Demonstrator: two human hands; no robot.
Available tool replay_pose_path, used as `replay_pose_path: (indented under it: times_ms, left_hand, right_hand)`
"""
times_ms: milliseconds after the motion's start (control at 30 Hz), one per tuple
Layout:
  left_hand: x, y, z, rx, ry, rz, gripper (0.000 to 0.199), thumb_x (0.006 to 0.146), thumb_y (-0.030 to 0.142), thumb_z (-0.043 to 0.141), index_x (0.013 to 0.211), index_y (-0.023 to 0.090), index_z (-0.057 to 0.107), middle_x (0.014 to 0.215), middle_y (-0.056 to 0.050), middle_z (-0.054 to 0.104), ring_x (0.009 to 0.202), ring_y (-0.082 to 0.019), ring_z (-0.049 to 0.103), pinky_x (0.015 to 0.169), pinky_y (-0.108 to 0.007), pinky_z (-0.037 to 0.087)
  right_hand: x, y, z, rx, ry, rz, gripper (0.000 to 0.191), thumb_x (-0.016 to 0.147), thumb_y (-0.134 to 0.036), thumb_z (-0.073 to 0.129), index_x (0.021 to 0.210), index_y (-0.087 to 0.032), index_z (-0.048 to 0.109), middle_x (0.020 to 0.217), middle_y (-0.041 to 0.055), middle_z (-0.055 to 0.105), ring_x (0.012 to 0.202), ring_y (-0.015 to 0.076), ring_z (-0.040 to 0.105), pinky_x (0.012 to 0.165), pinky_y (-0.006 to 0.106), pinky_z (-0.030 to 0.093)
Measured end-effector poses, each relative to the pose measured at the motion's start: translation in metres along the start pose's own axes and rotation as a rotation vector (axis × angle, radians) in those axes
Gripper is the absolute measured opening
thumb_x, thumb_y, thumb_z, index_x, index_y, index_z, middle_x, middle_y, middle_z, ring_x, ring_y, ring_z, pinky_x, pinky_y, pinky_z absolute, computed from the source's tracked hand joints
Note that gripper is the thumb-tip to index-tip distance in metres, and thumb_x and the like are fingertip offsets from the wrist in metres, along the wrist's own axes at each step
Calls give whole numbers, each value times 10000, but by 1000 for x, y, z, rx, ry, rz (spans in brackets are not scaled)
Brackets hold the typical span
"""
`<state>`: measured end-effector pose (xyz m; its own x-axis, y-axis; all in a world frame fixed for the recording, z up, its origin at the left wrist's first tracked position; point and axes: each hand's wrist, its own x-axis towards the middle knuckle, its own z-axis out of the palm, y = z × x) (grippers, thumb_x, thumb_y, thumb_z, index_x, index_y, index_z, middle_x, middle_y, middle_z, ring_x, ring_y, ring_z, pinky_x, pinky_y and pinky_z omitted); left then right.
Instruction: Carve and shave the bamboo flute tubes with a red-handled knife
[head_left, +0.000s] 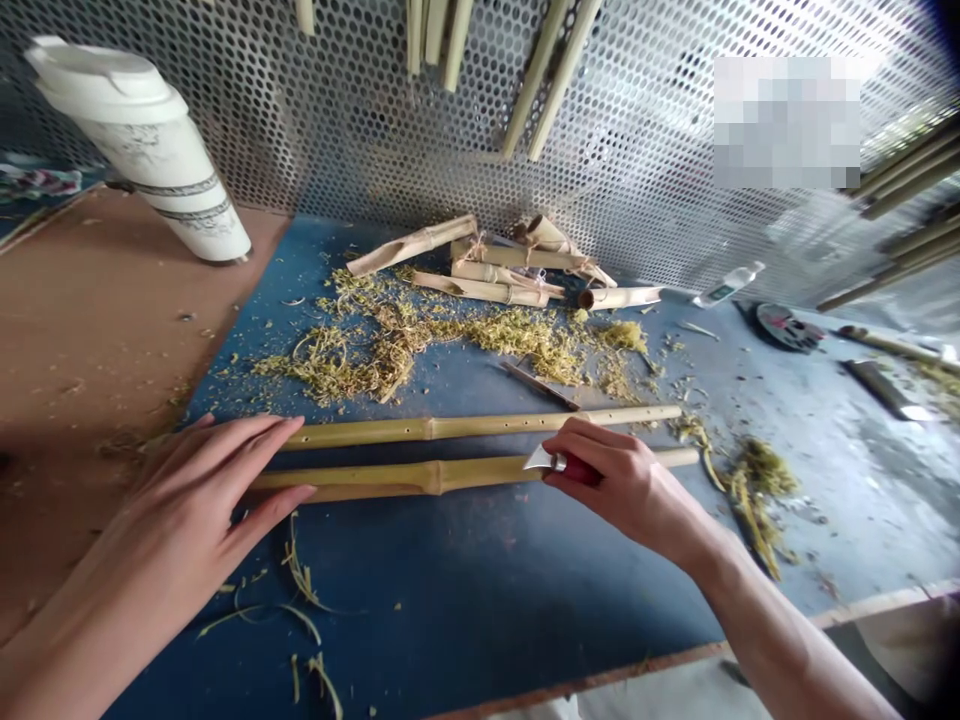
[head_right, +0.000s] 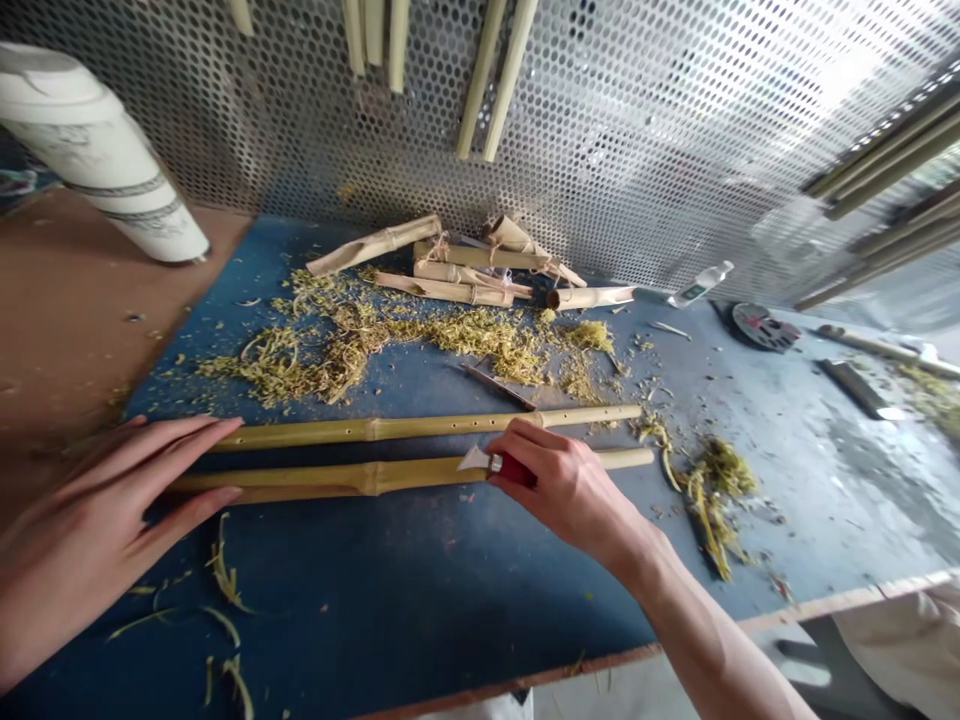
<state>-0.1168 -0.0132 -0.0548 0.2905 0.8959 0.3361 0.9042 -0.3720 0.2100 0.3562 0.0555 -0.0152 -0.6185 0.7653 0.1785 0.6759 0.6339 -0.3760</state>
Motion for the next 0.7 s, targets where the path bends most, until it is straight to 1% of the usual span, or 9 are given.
replay_pose_path:
  times_ms: [67, 167, 267, 367, 433, 533, 633, 700]
  left_hand:
    - [0, 1, 0, 21, -1, -8, 640, 1217, 527, 528, 1835, 421, 397, 1503, -87, 755, 1324, -394, 757, 1206, -526, 549]
    - [0, 4, 1, 40, 16, -29, 648, 1210, 571, 517, 1835, 445, 402, 1510, -64, 764, 1327, -389, 769, 1178, -497, 576]
    - [1, 9, 1, 33, 27, -69, 657, 1203, 570, 513, 1841, 489, 380, 1497, -37, 783, 1346, -388, 775, 1228, -500, 567]
    - [3, 12, -1, 27, 4, -85, 659, 1210, 544, 479, 1852, 521, 330, 1486, -29, 790, 1361, -389, 773, 1259, -515, 554]
    - [3, 12, -1, 43, 12, -58, 664, 1212, 543, 485, 1856, 497, 333, 1479, -43, 792, 1333, -398, 783, 1224, -529, 572]
    - [1, 9, 2, 61, 43, -34, 644, 1212, 534, 514, 1840, 449, 396, 1459, -58, 797, 1292, -398, 799, 1198, -532, 593]
    - [-3, 4, 7, 69, 54, -54, 629, 1208, 578, 524, 1811, 411, 465, 1458, -56, 796, 1258, -382, 813, 1208, -522, 610]
    - [-5, 2, 9, 72, 51, -70, 642, 1196, 616, 538, 1797, 396, 494, 1475, -54, 792, 1234, -373, 821, 1217, -515, 616]
  right_hand:
    - [1, -3, -2, -17, -39, 22, 127, 1097, -265, 794, 1221, -282, 776, 1136, 44, 833, 883, 234, 848, 722, 317, 644]
    - [1, -7, -1, -34, -49, 46, 96, 1089, -261, 800, 1178, -288, 777, 1112, 26, 830, 853, 229, 838, 714, 317, 632]
    - [2, -10, 6, -49, 28, 73, 84, 1101, -231, 759, 1169, -279, 749, 1117, 34, 821, 872, 223, 828, 713, 316, 616]
    - [3, -9, 12, -65, 118, 96, 87, 1106, -213, 739, 1164, -278, 733, 1133, 47, 818, 903, 229, 829, 743, 328, 620]
    - [4, -7, 15, -63, 137, 97, 89, 1101, -233, 753, 1172, -284, 737, 1147, 47, 817, 896, 226, 827, 755, 331, 634]
    - [5, -4, 14, -47, 123, 85, 133, 1093, -247, 760, 1219, -290, 755, 1182, 48, 812, 908, 213, 835, 765, 314, 659]
    - [5, -2, 12, -51, 111, 62, 188, 1082, -221, 750, 1256, -289, 772, 1206, 57, 817, 926, 214, 849, 771, 309, 678]
    - [4, -1, 12, -60, 110, 50, 231, 1073, -200, 738, 1278, -298, 777, 1223, 65, 825, 940, 230, 857, 767, 326, 689]
